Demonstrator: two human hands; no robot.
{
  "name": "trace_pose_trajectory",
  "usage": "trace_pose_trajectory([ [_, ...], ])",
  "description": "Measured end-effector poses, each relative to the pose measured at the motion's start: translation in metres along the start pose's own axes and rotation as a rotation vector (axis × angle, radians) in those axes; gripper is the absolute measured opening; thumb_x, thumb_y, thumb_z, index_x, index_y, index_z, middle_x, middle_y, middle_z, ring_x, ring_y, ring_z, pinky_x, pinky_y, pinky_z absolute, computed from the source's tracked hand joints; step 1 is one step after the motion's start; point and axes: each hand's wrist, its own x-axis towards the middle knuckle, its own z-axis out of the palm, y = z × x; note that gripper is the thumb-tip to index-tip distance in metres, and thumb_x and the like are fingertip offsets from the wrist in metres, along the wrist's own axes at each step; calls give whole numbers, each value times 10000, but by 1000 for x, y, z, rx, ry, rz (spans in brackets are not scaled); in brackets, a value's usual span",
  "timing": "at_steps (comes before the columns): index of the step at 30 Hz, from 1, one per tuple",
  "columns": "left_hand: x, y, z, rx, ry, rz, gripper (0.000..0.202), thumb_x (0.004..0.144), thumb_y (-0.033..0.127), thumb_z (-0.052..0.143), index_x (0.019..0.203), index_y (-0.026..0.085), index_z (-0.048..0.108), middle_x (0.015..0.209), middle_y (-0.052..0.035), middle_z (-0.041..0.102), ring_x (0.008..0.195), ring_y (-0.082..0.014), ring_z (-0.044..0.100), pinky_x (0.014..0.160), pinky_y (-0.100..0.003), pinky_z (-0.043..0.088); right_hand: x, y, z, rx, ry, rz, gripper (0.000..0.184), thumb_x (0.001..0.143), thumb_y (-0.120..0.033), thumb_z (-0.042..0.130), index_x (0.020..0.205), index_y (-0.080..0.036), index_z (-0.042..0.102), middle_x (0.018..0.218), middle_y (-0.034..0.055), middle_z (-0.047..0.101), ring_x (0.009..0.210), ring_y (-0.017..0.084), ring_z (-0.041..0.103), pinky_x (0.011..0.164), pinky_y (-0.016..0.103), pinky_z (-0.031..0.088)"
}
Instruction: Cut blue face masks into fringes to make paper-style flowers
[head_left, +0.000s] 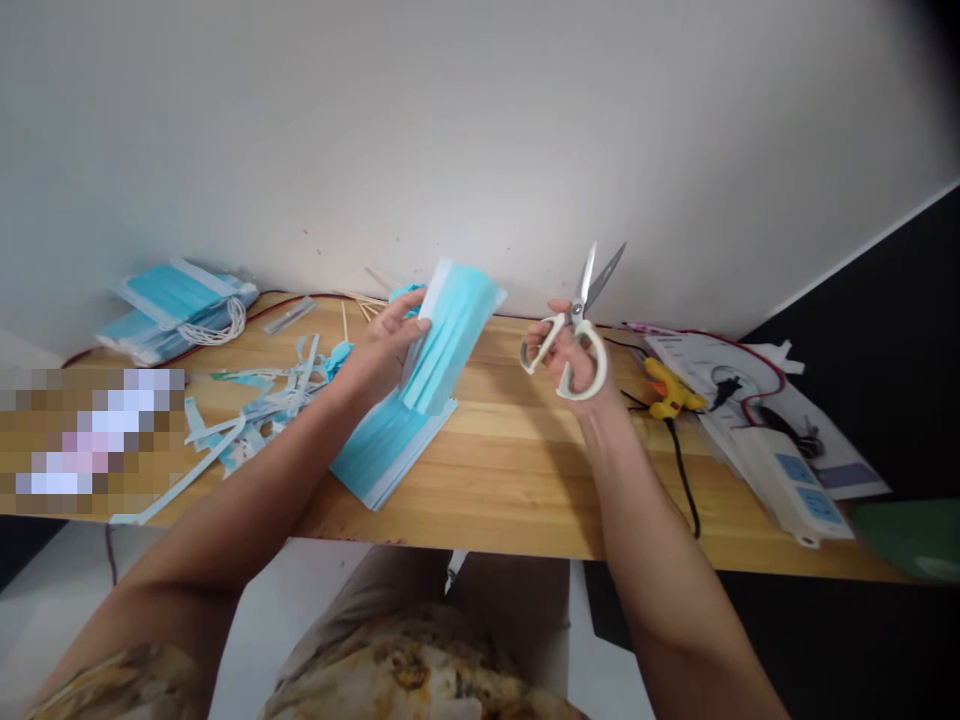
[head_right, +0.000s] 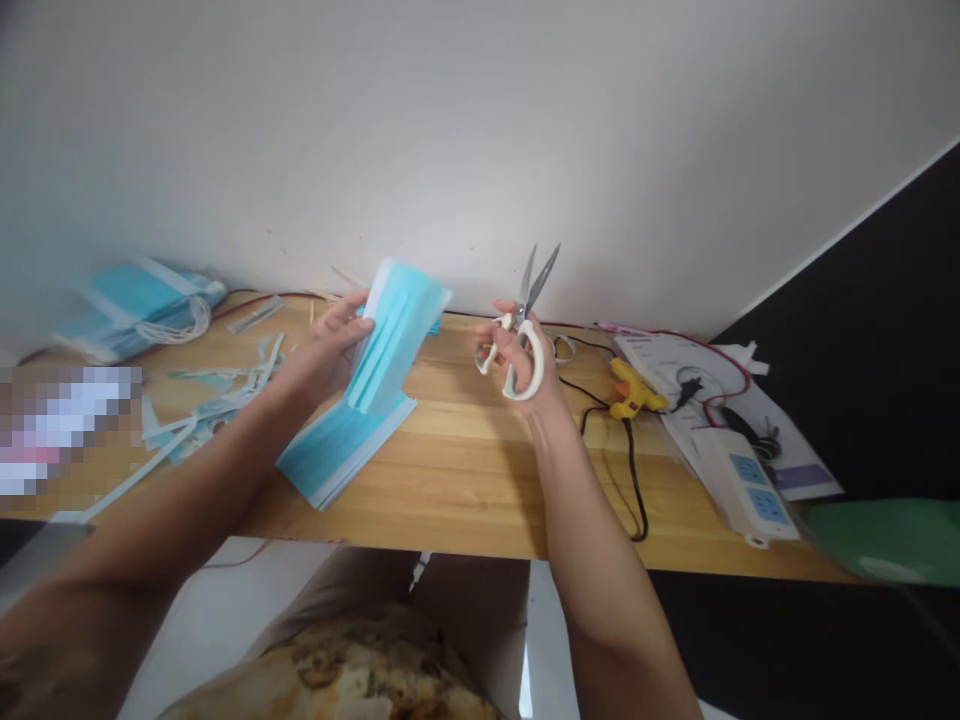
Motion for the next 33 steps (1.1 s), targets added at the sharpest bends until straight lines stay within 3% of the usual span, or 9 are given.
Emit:
trace_pose_trajectory([
  [3, -6, 0, 2, 33, -160, -125, 438, 790, 401, 783, 1189, 259, 670, 929, -31, 752, 714, -186, 689, 655, -308, 552, 0, 0, 1, -83, 16, -46, 534, 673, -556, 837, 1083, -295, 615, 912, 12, 710, 825, 188, 669, 706, 328, 534],
  [6, -10, 0, 3, 131, -266, -160, 385, 800, 402, 785, 1145, 253, 701, 823, -13, 737, 616, -154, 646, 551, -257, 488, -5, -4, 4, -195, -39, -34, 561, 646, -584, 838, 1078, -282, 645, 860, 9, 685, 755, 187, 637, 637, 316, 508],
  [11, -13, 6, 6, 186, -272, -247, 458, 769, 460, 800, 1161, 242, 709, 714, -20, 710, 523, -167, 615, 486, -274, 450, -10, -6, 7, -365, -125, -2, 489, 598, -516, 874, 955, -255, 667, 752, -18, 591, 637, 142, 514, 570, 285, 444],
  [15, -10, 8, 9, -23, -171, -238, 643, 836, 700, 606, 1270, 228, 652, 933, -91, 755, 772, -274, 728, 640, -395, 576, -4, 2, 7, -304, 36, -40, 467, 623, -479, 847, 980, -260, 639, 793, -17, 586, 665, 139, 504, 588, 279, 445],
  [18, -8, 4, 15, -140, -150, -217, 768, 858, 814, 416, 1281, 210, 631, 1128, -144, 738, 1046, -337, 713, 818, -476, 598, 1, 10, 8, -190, 209, -41, 415, 674, -462, 793, 998, -270, 617, 831, -20, 578, 713, 144, 548, 593, 268, 456],
  [23, -15, -10, 25, -220, -252, -205, 809, 815, 833, 479, 1350, 234, 577, 1387, -166, 621, 1294, -364, 587, 989, -534, 543, 5, 25, 8, 62, 376, 62, 398, 715, -539, 727, 977, -258, 624, 812, -30, 600, 696, 123, 587, 612, 259, 487],
  [26, -18, -19, 22, 24, -386, -60, 843, 781, 703, 679, 1487, 313, 434, 1522, -145, 503, 1378, -356, 512, 1075, -567, 476, 8, 32, 5, 100, 414, 75, 437, 699, -627, 700, 886, -240, 622, 729, -40, 587, 659, 125, 569, 639, 277, 497],
  [29, -20, -30, 20, 575, -483, 253, 921, 751, 437, 820, 1542, 308, 366, 1602, -141, 394, 1487, -352, 357, 1214, -578, 298, 12, 35, 1, 9, 349, 83, 457, 717, -688, 643, 805, -243, 586, 686, -28, 582, 655, 152, 567, 644, 307, 506],
  [33, -26, -42, 25, 999, -467, 487, 955, 721, 374, 847, 1542, 237, 378, 1643, -174, 298, 1538, -383, 221, 1251, -597, 182, 14, 34, 1, -73, 244, 117, 492, 756, -735, 564, 705, -258, 458, 663, -5, 573, 677, 181, 580, 653, 338, 532],
])
